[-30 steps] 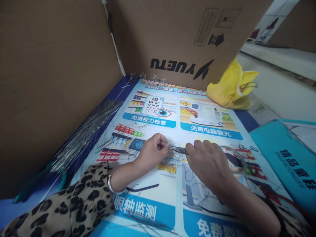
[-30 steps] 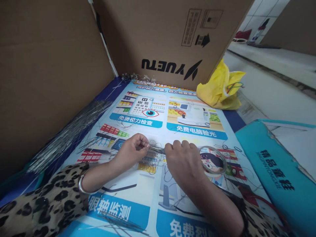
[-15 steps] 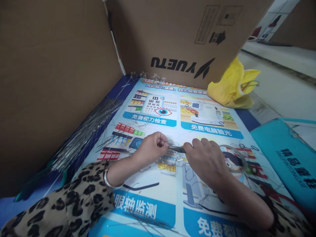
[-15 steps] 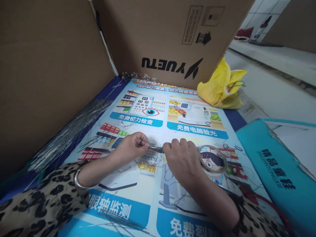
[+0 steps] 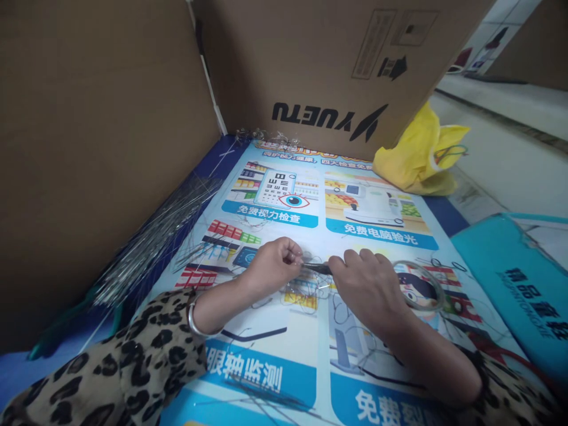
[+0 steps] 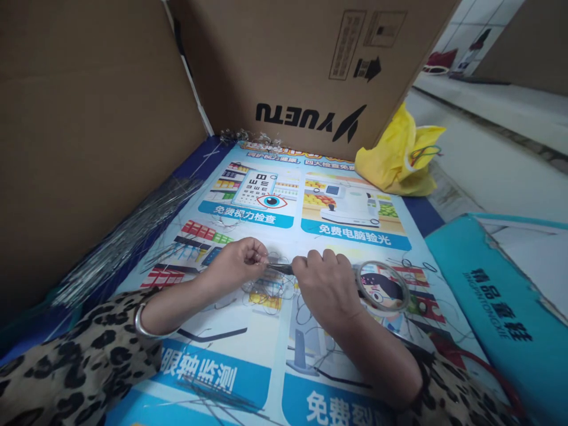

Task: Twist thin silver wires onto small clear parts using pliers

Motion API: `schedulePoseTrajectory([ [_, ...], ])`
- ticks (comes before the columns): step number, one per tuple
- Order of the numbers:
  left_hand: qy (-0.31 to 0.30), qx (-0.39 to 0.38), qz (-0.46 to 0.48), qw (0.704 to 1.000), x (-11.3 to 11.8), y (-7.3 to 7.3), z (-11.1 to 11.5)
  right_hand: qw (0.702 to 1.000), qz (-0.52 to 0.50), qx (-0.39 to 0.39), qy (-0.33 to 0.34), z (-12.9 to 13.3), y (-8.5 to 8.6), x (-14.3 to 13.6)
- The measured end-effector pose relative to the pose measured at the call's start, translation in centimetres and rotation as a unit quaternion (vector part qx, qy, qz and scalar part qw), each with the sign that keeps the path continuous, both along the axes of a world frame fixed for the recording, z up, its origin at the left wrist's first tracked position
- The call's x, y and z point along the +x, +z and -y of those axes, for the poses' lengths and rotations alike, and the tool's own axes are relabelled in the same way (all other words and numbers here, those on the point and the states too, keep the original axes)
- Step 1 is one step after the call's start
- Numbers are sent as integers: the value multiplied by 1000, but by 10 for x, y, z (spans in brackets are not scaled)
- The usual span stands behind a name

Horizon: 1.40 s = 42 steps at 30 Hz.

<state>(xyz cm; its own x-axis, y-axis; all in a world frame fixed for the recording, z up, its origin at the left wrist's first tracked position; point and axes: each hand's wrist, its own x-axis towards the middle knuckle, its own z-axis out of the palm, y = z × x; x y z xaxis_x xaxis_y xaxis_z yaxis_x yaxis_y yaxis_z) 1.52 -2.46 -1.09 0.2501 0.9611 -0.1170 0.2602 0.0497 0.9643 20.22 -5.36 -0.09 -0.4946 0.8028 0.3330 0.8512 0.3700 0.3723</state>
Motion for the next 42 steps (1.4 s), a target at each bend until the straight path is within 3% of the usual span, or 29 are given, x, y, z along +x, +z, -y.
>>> schedulePoseTrajectory([
  [31,-5,35,-45,998,-1,-1,2,994,12,-100,-41,0,-6,0],
  [42,-55,73,-90,992,-7,5,1,991,-19,-125,-41,-2,-3,0],
])
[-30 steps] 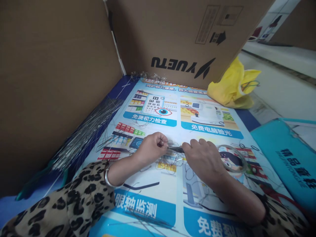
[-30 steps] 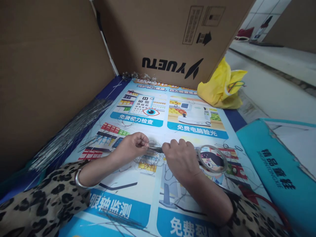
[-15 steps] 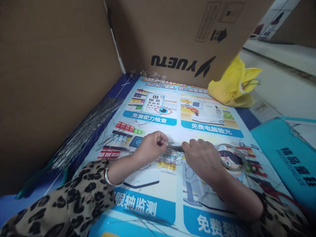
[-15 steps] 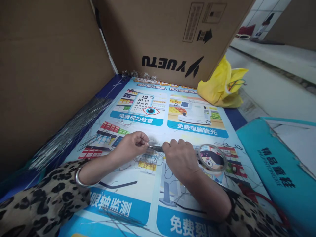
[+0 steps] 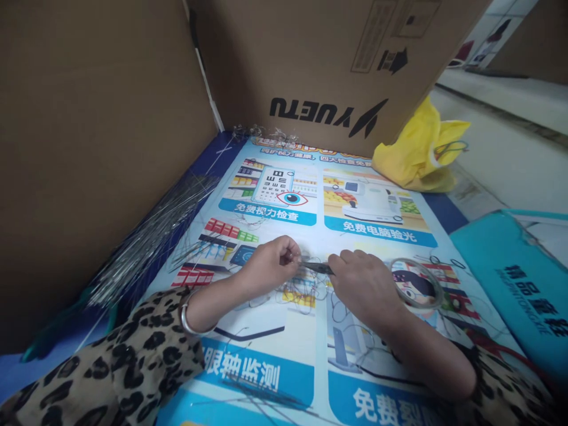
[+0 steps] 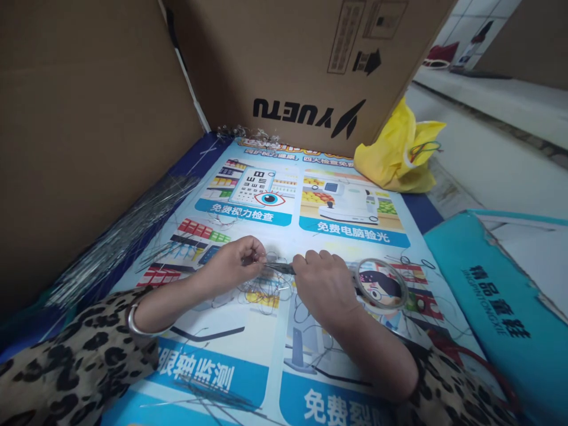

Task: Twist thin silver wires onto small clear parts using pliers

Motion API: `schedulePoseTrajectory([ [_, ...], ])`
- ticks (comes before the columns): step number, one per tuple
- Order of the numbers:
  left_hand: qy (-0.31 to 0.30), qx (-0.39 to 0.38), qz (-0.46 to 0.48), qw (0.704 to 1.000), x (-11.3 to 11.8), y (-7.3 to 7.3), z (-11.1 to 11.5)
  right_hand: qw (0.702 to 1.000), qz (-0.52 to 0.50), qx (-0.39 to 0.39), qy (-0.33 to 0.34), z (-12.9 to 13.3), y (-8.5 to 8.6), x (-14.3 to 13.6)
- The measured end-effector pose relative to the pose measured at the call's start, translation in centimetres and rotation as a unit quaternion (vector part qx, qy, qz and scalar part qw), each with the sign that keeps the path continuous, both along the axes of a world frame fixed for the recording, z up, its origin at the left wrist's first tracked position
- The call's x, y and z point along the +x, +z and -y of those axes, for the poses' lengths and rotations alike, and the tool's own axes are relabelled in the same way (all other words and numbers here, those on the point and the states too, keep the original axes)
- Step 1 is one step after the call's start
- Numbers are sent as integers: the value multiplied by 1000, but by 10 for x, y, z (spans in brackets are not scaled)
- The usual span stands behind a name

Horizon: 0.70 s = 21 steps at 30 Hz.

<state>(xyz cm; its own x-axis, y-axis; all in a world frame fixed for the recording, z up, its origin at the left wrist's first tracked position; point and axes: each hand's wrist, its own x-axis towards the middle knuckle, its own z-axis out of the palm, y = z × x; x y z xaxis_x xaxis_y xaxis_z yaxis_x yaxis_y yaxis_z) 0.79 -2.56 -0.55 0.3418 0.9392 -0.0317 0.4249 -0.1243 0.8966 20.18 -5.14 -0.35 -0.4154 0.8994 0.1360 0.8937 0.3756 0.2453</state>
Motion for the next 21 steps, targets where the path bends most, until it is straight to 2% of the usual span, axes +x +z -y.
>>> schedulePoseTrajectory([
  [10,-60,9,15,998,-4,-2,0,1000,-4,14,13,-6,5,11],
  [17,-50,47,-8,998,-3,-1,-1,999,-1,28,37,-7,2,10],
  [21,-30,43,-3,999,-3,-4,0,999,1,31,42,-6,1,10],
])
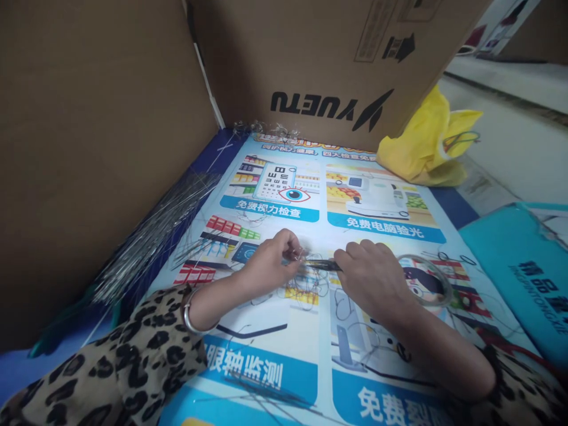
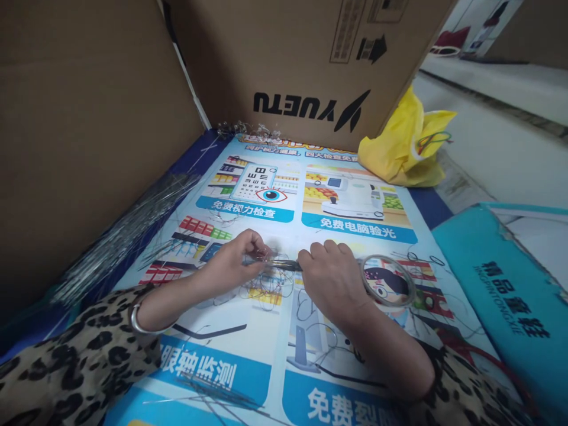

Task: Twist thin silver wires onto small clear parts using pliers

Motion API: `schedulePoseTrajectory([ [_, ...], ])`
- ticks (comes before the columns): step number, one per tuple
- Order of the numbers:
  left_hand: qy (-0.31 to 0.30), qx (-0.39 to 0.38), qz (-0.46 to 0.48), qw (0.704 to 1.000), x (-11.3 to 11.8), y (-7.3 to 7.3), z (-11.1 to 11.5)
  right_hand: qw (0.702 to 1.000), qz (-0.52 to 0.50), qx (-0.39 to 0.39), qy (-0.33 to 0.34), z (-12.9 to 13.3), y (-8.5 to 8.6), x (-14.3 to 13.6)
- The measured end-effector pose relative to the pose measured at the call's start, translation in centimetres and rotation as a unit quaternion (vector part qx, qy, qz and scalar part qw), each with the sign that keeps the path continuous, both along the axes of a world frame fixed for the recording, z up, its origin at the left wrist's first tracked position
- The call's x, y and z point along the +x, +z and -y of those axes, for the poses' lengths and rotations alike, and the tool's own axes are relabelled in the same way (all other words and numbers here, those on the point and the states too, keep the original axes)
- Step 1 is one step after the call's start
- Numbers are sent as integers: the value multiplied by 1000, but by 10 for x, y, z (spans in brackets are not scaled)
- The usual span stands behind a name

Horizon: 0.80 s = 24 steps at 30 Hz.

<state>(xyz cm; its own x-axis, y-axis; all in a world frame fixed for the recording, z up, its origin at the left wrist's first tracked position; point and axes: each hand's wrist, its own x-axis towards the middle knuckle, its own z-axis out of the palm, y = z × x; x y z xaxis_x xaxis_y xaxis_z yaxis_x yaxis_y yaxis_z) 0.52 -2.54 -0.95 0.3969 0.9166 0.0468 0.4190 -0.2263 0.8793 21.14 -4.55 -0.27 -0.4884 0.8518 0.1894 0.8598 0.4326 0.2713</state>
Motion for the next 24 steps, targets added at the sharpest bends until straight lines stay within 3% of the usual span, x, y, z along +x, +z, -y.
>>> schedulePoseTrajectory([
  [7,30,8,-27,999,1,-1,1,1000,0,0,-4,-1,-1,-1],
  [13,40,10,17,999,1,0,2,1000,6,-2,-7,-1,-1,-1],
  [24,0,157,-15,988,-5,-3,-5,1000,-3,-8,-11,-2,-2,-1],
])
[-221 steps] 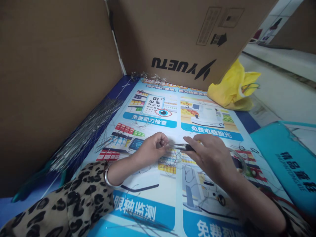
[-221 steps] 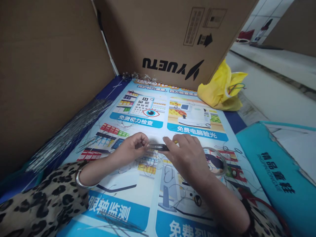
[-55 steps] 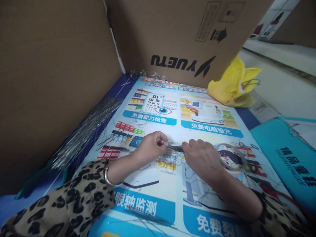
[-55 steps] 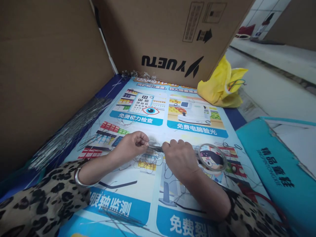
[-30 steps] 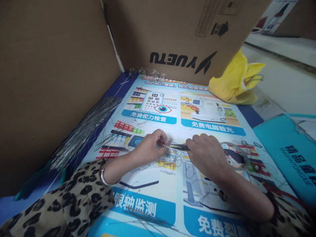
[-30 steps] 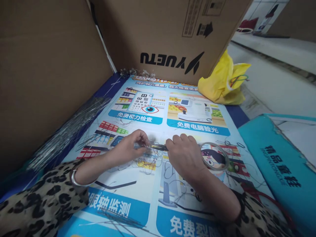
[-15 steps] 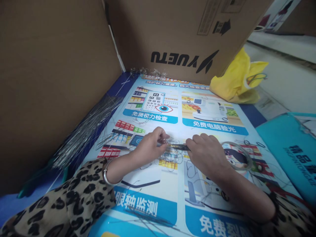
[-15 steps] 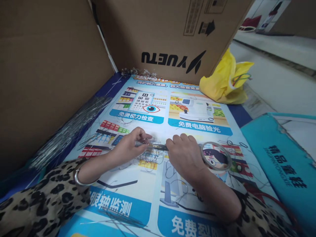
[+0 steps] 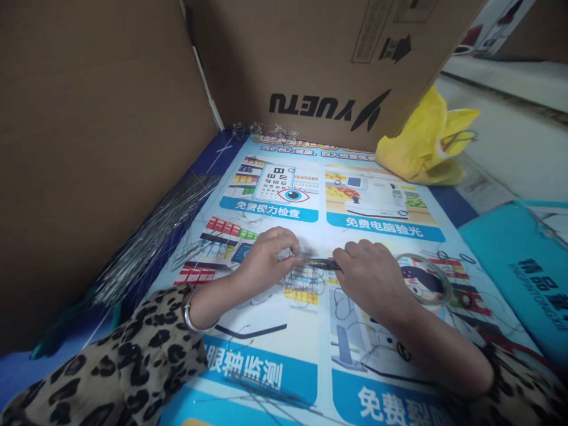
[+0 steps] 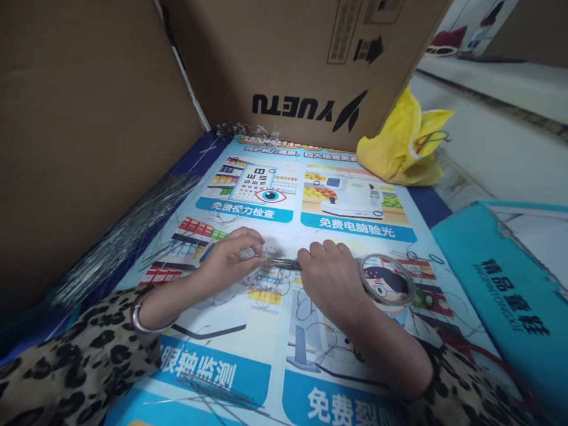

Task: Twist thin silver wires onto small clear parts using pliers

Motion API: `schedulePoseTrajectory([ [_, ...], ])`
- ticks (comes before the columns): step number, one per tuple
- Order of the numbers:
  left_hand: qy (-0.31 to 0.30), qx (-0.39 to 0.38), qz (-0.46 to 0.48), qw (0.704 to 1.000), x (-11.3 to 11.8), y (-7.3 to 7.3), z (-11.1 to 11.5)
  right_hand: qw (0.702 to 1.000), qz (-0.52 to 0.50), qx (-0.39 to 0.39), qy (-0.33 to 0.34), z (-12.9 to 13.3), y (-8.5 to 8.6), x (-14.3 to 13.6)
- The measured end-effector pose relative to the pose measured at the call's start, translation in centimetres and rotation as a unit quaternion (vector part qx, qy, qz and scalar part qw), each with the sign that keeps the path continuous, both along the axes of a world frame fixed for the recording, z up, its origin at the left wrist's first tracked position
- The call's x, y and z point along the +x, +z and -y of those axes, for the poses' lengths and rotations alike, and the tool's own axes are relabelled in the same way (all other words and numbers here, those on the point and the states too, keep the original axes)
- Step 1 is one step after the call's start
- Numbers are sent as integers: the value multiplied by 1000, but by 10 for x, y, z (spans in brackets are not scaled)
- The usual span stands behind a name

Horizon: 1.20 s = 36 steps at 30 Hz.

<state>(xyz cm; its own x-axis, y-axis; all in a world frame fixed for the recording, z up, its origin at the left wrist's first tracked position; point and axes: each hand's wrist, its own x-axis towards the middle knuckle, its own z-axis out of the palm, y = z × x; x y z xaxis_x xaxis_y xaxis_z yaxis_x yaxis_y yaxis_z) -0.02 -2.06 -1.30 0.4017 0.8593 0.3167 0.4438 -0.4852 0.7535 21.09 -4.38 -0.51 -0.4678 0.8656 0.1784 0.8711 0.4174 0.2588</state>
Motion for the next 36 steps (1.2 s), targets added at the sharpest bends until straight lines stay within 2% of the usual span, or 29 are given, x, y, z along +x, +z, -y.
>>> schedulePoseTrajectory([
  [6,-31,-15,8,999,-1,1,-1,1000,-1,0,1,1,0,1],
  [16,-15,-26,7,1000,0,3,0,1000,-3,1,2,3,2,-3],
  [25,-38,10,-3,999,1,2,-1,1000,3,5,7,5,2,-3],
  [32,-32,36,-26,998,1,1,-1,1000,13,12,7,5,4,-1],
  [36,-30,34,-28,999,1,2,-1,1000,18,-11,-7,1,6,1],
])
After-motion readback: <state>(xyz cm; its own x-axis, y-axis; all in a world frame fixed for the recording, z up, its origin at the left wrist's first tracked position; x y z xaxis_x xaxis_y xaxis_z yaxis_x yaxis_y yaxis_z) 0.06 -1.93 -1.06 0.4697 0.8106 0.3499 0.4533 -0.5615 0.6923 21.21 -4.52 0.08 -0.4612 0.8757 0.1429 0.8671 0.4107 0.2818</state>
